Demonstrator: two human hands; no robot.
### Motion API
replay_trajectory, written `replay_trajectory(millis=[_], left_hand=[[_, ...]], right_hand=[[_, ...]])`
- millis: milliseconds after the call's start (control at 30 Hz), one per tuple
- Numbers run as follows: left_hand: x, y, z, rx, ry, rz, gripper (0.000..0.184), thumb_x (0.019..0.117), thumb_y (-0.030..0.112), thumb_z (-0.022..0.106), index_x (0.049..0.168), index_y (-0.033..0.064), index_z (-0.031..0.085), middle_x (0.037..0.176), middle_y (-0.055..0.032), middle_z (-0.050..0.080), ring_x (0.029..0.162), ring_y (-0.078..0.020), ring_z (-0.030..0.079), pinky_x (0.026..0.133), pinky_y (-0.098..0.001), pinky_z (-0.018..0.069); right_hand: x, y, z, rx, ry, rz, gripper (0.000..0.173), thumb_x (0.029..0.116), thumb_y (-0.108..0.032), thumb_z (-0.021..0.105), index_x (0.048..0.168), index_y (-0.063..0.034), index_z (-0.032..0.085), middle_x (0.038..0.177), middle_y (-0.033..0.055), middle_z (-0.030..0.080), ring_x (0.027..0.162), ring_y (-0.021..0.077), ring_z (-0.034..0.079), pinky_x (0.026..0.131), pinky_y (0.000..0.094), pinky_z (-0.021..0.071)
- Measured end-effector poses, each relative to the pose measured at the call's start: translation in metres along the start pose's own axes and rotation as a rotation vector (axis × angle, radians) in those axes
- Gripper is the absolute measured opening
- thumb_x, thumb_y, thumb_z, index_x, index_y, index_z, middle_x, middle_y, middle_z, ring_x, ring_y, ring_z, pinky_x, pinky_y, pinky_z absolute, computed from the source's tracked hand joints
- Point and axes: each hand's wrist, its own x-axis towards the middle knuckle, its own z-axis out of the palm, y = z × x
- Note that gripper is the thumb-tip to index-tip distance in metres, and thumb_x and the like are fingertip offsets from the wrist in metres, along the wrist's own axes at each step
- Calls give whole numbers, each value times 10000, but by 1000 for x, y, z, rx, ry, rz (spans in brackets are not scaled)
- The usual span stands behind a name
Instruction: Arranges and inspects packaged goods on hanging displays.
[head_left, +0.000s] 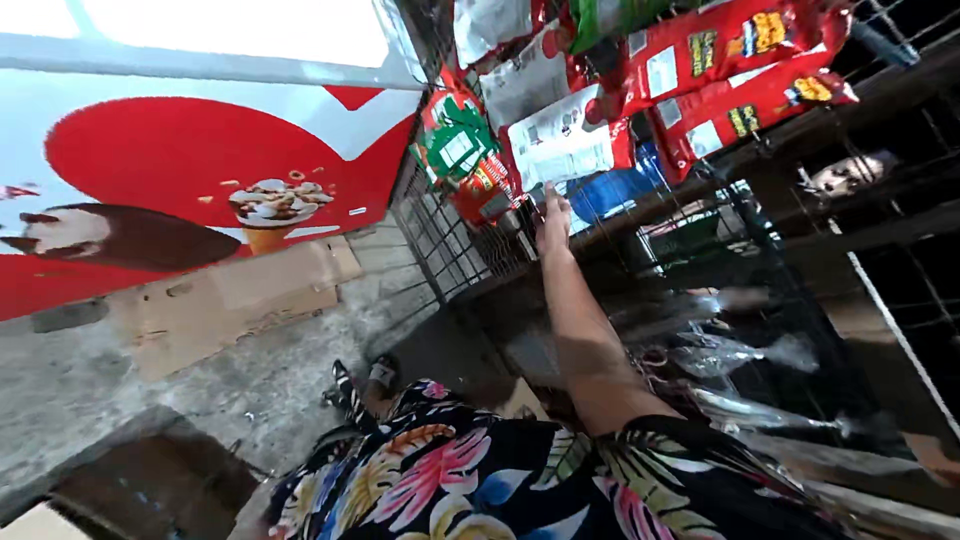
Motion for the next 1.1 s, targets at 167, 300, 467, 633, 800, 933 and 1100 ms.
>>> replay_trajectory(millis=[167,300,467,633,800,933,1100], left_hand=[[111,139,-16,-191,53,473,383,1087,212,486,1337,-72,552,1260,-282,620,1083,-342,647,961,-529,513],[55,322,-21,-216,-64,918,330,1044,116,464,1282,-81,580,1210,-216,645,1048,-223,657,947,-411,537],[-6,466,-1,59,-284,1307,262,1048,125,550,1259,-12,625,1201,-156,684,1041,-218,686,940,-431,560],[-32,583,36,181,-319,1696,287,1044,126,496,1236,8,676,1238,-187,666,1171,-293,637,1023,-484,513],[-58,676,86,277,-254,1920,478,1032,20,463,1509,-6,443,1516,-282,451,1411,-421,446,1158,-522,389],[-59,697,118,460,-51,1948,487,1036,53,439,1511,-51,404,1543,-282,427,1419,-449,430,1154,-577,362],[-73,695,132,521,93,2027,369,967,9,518,1311,-124,547,1423,-375,484,1389,-551,393,1132,-680,270]], right_hand=[[36,1,29,176,70,22,621,996,-335,681,1458,-20,410,1337,171,571,1208,241,580,1025,429,510],[43,1,39,167,65,8,610,990,-280,692,1477,-24,431,1360,177,597,1210,244,613,1024,432,527],[25,-3,30,167,23,-114,542,986,-178,679,1435,14,445,1277,144,647,1162,183,654,1012,387,563],[-4,-14,24,202,65,-19,609,1017,-267,650,1525,-106,355,1363,101,608,1195,191,637,1016,419,553],[-8,-18,36,197,154,47,573,989,-293,692,1470,-104,444,1290,92,657,1133,183,664,974,404,568],[-6,-15,45,264,205,30,521,985,-163,684,1429,1,464,1193,153,696,1072,204,699,963,404,589],[-10,-28,52,308,235,56,545,970,-97,687,1421,84,443,1209,188,683,1090,175,692,999,348,567]])
